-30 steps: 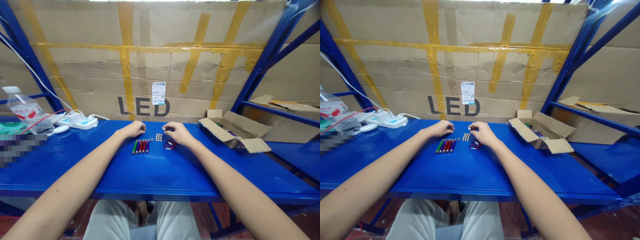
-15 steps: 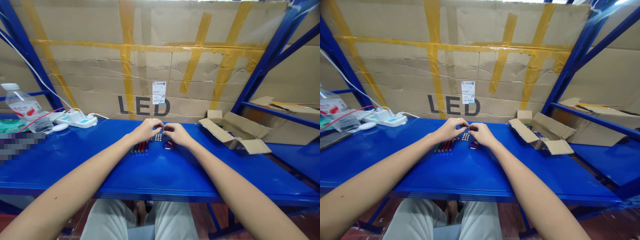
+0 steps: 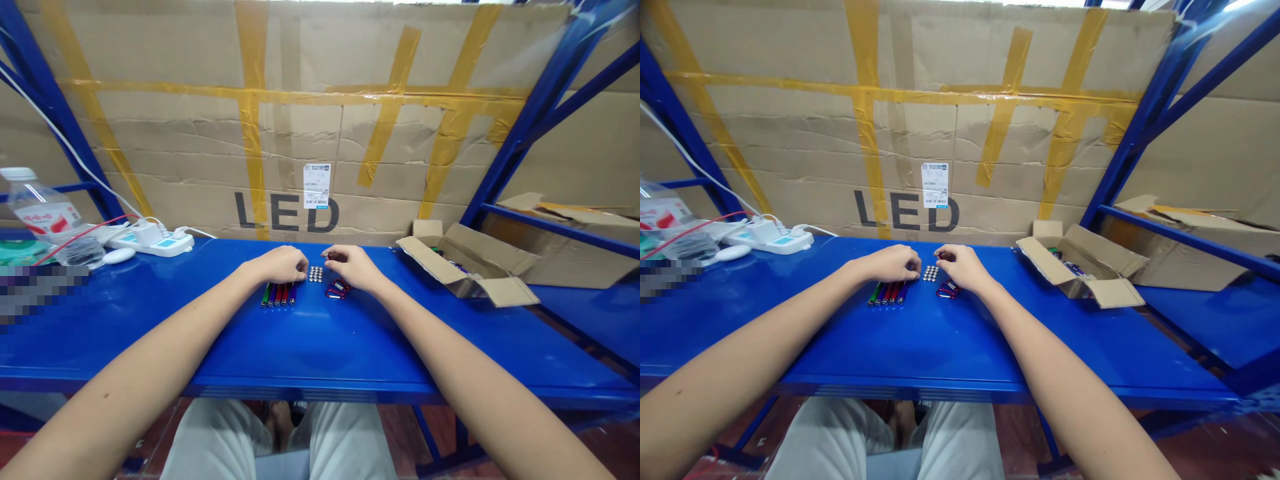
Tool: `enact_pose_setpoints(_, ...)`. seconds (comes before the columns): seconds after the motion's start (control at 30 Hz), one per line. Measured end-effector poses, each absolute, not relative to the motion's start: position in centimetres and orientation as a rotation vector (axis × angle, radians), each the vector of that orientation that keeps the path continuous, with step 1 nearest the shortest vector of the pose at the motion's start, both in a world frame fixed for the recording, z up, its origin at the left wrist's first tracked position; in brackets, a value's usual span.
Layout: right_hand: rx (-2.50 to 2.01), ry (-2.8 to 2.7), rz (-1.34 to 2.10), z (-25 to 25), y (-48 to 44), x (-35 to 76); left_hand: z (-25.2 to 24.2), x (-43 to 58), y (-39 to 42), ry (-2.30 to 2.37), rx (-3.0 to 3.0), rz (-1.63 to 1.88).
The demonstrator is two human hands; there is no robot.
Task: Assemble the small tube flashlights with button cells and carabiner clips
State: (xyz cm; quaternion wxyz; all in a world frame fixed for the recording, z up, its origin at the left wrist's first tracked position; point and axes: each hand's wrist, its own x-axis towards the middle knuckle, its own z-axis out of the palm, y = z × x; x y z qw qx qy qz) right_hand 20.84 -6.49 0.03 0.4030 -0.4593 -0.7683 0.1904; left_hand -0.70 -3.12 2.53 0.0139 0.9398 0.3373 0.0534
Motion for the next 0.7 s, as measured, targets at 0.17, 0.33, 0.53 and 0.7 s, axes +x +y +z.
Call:
enact_pose_setpoints(0.17, -1.153, -1.959, 0.462, 0.0, -6.5, 20.8, 2.3, 0.0, -3.2, 1.029, 2.942, 0.467)
enact_pose_setpoints(0.33, -1.147, -2.022, 0.289, -0.1, -6.5, 20.7, 2.7, 1.2, -4.2, 0.937, 2.623, 1.135)
enact_pose_setpoints(0.53, -1.094, -2.088, 0.189, 0.1, -6.6, 20.6, 2.8, 1.9, -4.9, 0.871, 2.571, 1.132)
enact_pose_setpoints(0.7, -0.983, -2.074, 0.128, 0.1, -6.7, 20.7, 2.5, 2.0, -4.9, 0.861, 2.38, 1.118)
